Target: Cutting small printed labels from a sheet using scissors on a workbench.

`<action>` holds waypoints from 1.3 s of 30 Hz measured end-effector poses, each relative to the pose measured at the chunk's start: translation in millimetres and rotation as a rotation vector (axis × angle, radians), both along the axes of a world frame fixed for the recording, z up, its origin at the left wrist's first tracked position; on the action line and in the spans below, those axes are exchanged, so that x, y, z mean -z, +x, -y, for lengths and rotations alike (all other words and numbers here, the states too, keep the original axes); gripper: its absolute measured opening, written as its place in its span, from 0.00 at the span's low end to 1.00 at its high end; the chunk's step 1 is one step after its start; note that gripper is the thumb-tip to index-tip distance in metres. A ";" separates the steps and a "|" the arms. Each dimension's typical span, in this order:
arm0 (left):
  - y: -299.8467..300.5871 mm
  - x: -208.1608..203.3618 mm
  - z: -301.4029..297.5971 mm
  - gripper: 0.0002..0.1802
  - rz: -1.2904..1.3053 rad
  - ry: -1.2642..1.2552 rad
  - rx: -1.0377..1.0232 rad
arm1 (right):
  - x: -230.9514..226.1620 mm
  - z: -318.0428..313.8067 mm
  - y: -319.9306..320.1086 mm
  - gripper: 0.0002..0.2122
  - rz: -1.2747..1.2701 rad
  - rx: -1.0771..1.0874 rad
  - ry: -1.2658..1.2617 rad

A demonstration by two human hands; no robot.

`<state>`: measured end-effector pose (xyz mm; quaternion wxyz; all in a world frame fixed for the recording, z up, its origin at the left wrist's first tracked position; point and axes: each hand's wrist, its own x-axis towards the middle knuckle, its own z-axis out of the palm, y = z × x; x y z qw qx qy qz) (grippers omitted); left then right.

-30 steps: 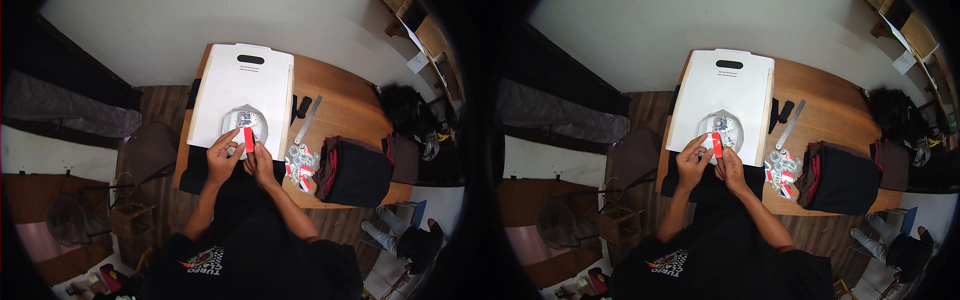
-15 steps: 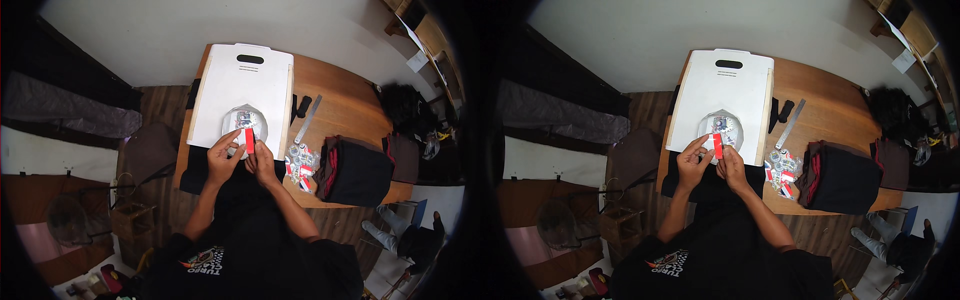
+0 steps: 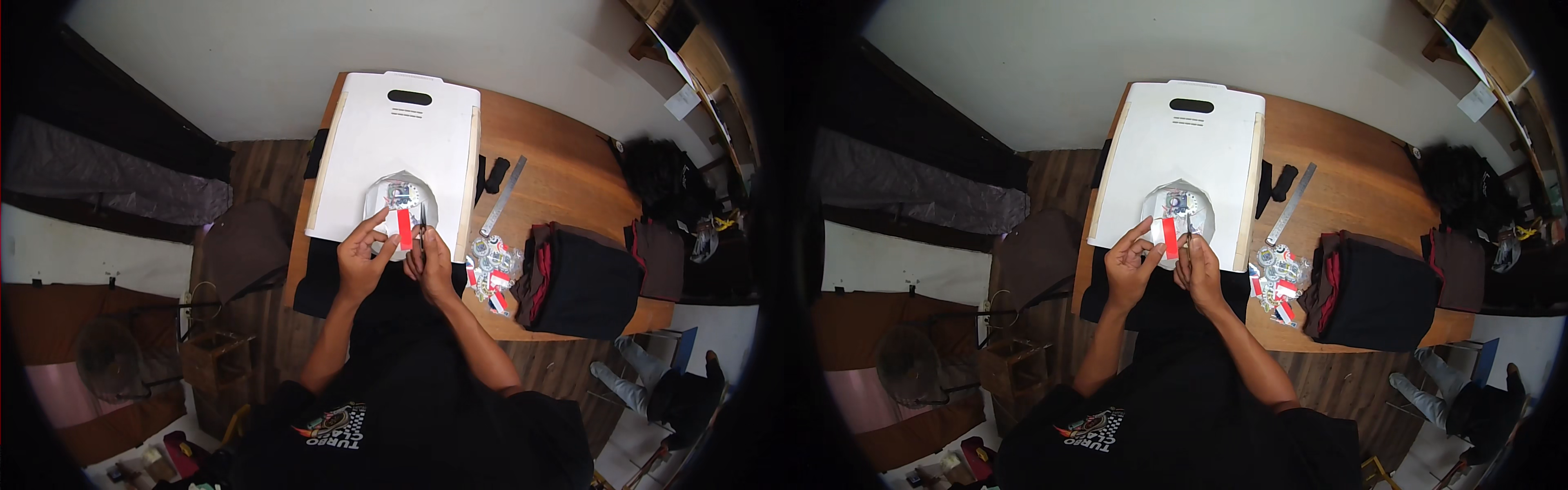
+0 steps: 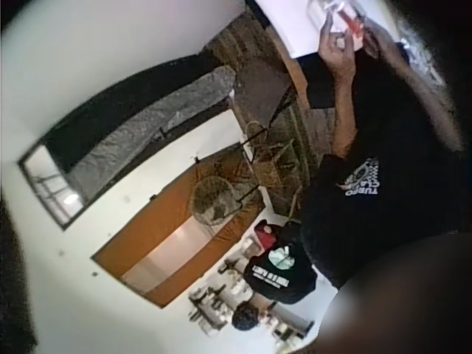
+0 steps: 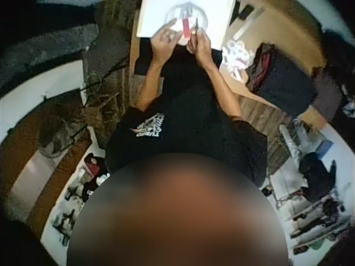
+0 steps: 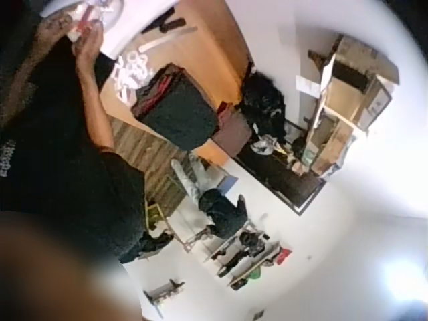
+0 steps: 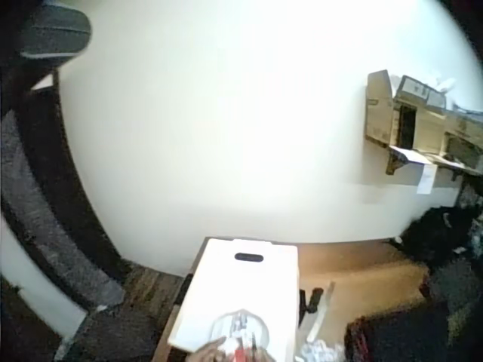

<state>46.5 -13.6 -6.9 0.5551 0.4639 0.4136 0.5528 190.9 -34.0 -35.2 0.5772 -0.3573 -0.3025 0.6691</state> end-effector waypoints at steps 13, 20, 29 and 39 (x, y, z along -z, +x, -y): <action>-6.5 15.7 1.0 0.12 -0.059 0.038 0.070 | -3.5 -9.0 6.3 0.11 0.277 0.054 -0.013; -4.6 19.1 -1.1 0.11 -0.122 0.114 0.068 | -4.7 -4.5 -4.6 0.09 0.176 0.127 -0.088; -3.4 10.4 0.4 0.15 -0.035 0.029 0.005 | 11.2 7.1 2.6 0.15 -0.036 0.034 -0.091; -3.2 -1.0 -4.7 0.19 0.014 0.027 -0.005 | -0.4 32.1 4.4 0.17 0.017 -0.139 -0.019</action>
